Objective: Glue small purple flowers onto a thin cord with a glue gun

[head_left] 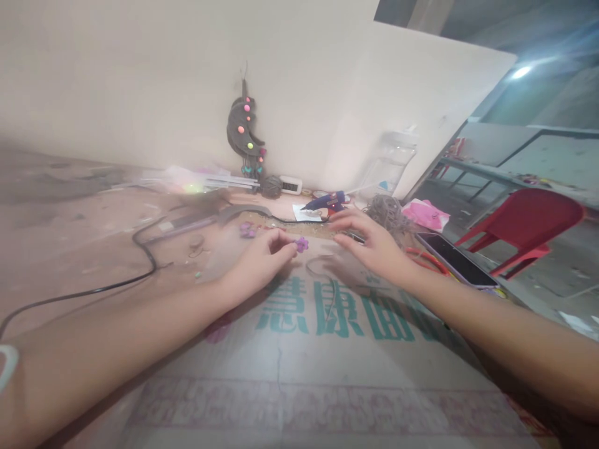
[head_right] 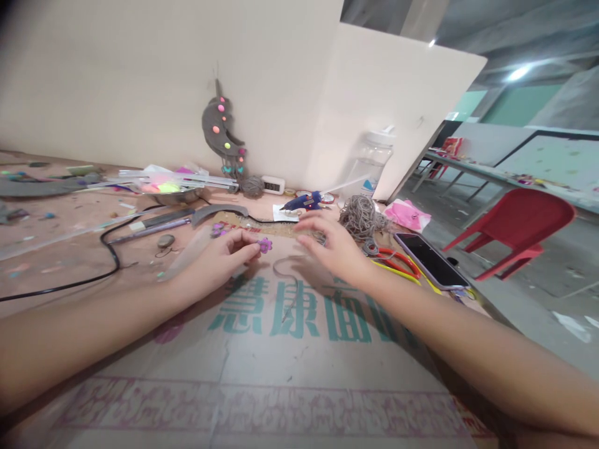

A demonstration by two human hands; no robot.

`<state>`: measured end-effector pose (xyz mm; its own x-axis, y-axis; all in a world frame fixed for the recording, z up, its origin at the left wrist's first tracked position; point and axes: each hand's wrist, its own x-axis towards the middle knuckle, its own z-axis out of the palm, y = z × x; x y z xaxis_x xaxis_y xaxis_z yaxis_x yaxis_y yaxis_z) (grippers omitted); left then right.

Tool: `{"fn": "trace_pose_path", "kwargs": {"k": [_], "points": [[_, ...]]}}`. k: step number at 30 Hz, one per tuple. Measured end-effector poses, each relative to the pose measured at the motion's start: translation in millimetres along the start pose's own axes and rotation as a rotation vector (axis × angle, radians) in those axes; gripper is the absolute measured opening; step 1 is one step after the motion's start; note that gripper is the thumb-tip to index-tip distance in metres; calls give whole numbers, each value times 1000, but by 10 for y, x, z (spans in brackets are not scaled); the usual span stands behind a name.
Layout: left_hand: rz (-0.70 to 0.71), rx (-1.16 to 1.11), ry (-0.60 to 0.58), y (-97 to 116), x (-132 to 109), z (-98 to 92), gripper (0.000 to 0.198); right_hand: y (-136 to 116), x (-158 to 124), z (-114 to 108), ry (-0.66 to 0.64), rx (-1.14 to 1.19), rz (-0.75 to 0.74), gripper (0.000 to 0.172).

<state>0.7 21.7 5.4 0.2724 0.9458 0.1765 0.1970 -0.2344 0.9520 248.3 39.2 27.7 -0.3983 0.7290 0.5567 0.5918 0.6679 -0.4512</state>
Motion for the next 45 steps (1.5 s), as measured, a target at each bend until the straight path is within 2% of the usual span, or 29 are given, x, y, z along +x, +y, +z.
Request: {"fn": "trace_pose_path", "kwargs": {"k": [3,5,7,9,12,15,19,22,25,29,35,41,45], "points": [[-9,26,14,41,-5,-3,17,-352,-136,-119,-327,-29,-286,21],[-5,47,17,54,-4,-7,17,-482,-208,-147,-491,-93,-316,33],[8,62,17,45,-2,-12,17,-518,-263,-115,-590,-89,-276,34],[17,62,17,19,3,-16,19,-490,-297,-45,-624,-5,-199,24],[2,50,4,-19,12,-18,20,-424,-308,51,-581,125,-106,12],[5,49,-5,-19,17,-15,20,-393,-280,53,-559,179,-104,18],[-31,46,-9,14,9,-10,19,-350,-203,-90,-641,236,-95,31],[-41,49,-14,32,-2,-7,19,-315,-152,-201,-753,265,-92,23],[-44,49,-20,46,-13,0,20,-325,-150,-224,-801,214,-115,24],[-39,78,-7,54,-22,1,19,-359,-228,-98,-703,156,-133,9],[-21,91,-22,35,-14,-13,20,-347,-365,137,-503,108,-181,14],[-4,100,-15,14,3,-10,18,-398,-406,130,-210,74,-85,12],[-10,98,-52,2,-9,-6,20,-381,-402,137,-111,20,-56,11]]}}
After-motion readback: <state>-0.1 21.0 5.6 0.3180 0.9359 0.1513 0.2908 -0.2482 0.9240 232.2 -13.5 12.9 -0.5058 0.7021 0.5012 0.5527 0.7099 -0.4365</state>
